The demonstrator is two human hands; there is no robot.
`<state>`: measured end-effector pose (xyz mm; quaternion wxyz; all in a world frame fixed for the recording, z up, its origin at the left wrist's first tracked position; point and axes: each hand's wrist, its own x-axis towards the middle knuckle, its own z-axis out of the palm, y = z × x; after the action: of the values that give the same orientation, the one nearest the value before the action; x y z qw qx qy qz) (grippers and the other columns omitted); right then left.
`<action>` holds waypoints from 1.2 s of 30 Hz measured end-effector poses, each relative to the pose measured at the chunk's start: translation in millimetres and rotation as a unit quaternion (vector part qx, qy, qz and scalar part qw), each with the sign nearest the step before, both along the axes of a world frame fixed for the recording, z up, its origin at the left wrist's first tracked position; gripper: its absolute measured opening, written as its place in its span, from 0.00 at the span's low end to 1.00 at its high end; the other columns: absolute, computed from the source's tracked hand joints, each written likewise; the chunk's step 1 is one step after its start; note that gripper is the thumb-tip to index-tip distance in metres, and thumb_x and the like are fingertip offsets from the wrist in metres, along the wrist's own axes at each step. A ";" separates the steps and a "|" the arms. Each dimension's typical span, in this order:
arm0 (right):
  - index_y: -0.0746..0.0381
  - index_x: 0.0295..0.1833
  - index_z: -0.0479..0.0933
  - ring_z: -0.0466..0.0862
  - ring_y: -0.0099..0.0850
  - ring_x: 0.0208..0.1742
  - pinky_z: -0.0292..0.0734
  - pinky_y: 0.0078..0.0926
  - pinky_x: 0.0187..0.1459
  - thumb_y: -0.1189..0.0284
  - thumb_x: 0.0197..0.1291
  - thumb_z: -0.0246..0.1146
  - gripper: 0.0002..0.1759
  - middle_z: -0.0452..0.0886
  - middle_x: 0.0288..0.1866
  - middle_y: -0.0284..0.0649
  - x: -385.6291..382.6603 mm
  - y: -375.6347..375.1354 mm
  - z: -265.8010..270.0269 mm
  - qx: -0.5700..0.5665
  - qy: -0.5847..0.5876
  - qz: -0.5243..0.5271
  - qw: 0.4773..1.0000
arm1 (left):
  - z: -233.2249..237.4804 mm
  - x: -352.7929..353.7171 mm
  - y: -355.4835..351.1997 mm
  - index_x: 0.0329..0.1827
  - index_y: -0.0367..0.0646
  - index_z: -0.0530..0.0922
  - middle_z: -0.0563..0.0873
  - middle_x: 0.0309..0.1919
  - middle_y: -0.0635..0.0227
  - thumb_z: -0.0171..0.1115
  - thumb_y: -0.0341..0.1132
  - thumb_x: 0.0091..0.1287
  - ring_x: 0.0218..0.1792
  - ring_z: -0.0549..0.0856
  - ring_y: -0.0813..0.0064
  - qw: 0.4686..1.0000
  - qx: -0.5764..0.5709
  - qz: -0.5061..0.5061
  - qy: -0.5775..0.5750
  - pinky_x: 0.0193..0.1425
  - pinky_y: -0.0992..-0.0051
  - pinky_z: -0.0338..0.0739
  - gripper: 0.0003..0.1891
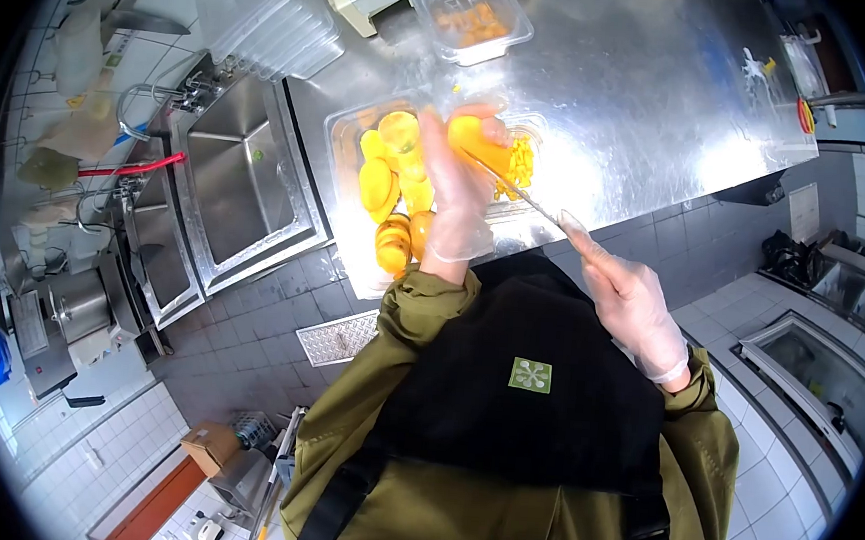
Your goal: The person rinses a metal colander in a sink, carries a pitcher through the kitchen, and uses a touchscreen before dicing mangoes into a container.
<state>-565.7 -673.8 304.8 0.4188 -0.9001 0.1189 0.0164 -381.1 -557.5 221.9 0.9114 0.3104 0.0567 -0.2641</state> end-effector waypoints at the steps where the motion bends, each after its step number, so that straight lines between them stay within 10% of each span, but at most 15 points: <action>1: 0.48 0.63 0.70 0.81 0.46 0.30 0.77 0.35 0.32 0.78 0.57 0.57 0.27 0.80 0.29 0.48 1.0 0.3 -1.3 -0.001 -0.005 -0.001 1.000 | 0.7 -1.1 -0.2 0.42 0.38 0.73 0.73 0.24 0.67 0.33 0.55 0.73 0.30 0.72 0.70 1.000 -0.004 -0.002 -0.003 0.40 0.72 0.69 0.28; 36: 0.49 0.64 0.70 0.79 0.45 0.23 0.74 0.36 0.27 0.77 0.57 0.57 0.27 0.76 0.20 0.47 13.4 -1.9 6.3 -0.037 0.022 -0.001 0.999 | -0.9 -2.1 -6.9 0.38 0.37 0.74 0.73 0.23 0.68 0.34 0.55 0.72 0.29 0.72 0.71 0.999 0.044 0.000 -0.027 0.40 0.73 0.69 0.28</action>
<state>-552.2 -675.6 311.1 0.3828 -0.9142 0.1292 0.0312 -383.2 -564.5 221.0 0.8980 0.3571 0.0438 -0.2532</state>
